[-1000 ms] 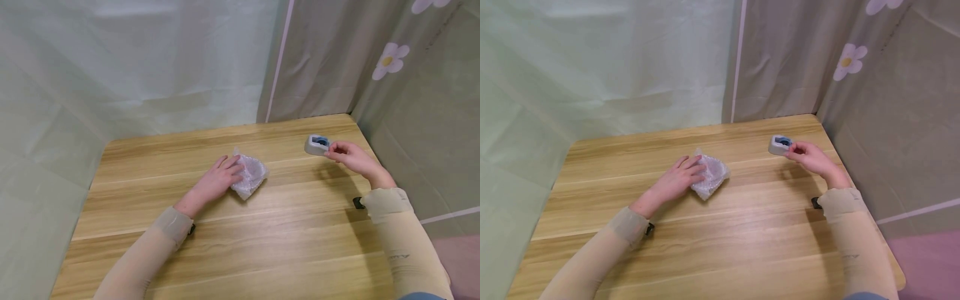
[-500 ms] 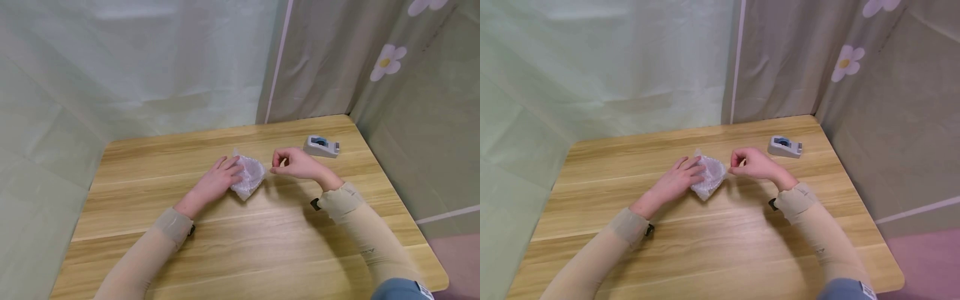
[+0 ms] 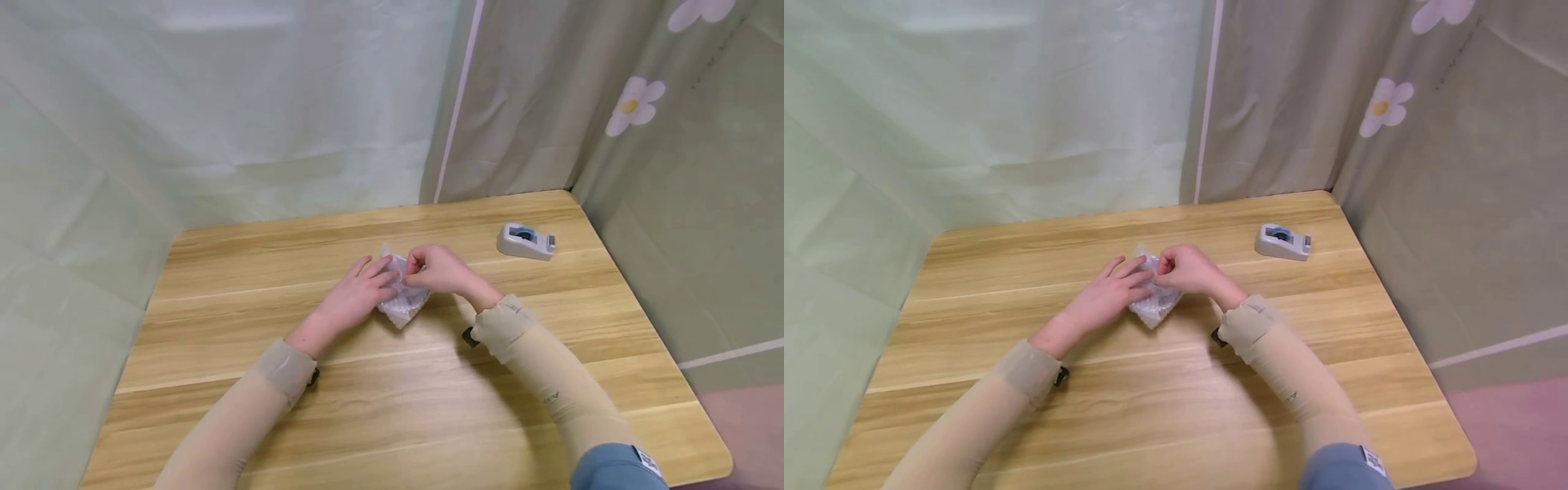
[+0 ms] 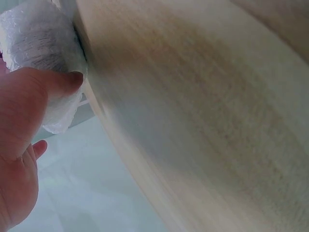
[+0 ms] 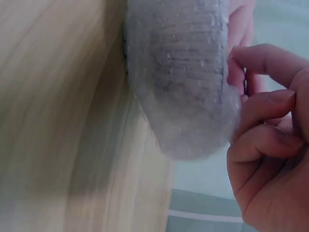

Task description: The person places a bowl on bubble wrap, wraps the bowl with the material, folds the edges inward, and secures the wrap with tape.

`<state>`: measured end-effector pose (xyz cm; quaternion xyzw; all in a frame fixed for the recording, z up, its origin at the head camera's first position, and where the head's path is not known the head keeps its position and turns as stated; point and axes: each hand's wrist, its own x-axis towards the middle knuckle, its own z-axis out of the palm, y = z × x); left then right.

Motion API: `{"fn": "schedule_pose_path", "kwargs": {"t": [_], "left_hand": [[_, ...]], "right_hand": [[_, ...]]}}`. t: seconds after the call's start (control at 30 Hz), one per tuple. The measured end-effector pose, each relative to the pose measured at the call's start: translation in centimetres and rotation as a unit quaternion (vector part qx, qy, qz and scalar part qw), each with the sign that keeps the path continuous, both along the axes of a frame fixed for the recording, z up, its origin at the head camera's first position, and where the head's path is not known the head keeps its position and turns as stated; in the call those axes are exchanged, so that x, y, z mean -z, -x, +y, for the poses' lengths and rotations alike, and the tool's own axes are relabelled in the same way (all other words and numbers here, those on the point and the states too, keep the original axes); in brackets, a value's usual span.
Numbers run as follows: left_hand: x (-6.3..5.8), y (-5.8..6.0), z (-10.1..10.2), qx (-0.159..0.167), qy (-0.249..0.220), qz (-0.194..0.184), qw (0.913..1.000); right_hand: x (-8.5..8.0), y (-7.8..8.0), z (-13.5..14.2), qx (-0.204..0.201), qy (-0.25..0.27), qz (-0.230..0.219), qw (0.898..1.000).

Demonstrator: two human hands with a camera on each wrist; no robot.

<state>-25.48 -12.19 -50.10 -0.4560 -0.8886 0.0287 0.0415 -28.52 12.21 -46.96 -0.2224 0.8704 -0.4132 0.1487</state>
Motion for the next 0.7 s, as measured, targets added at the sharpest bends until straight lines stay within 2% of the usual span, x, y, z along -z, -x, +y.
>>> {"fn": "schedule_pose_path", "kwargs": {"t": [0.4,0.7], "left_hand": [[-0.1,0.0,0.1,-0.001,0.003,-0.008,1.0],[-0.3,-0.1,0.2,-0.002,0.0,-0.017,0.9999]], "right_hand": [[0.3,0.0,-1.2,0.015,-0.094,0.039,0.995],[0.2,-0.5,-1.9,0.031,-0.144,0.052,0.988]]}}
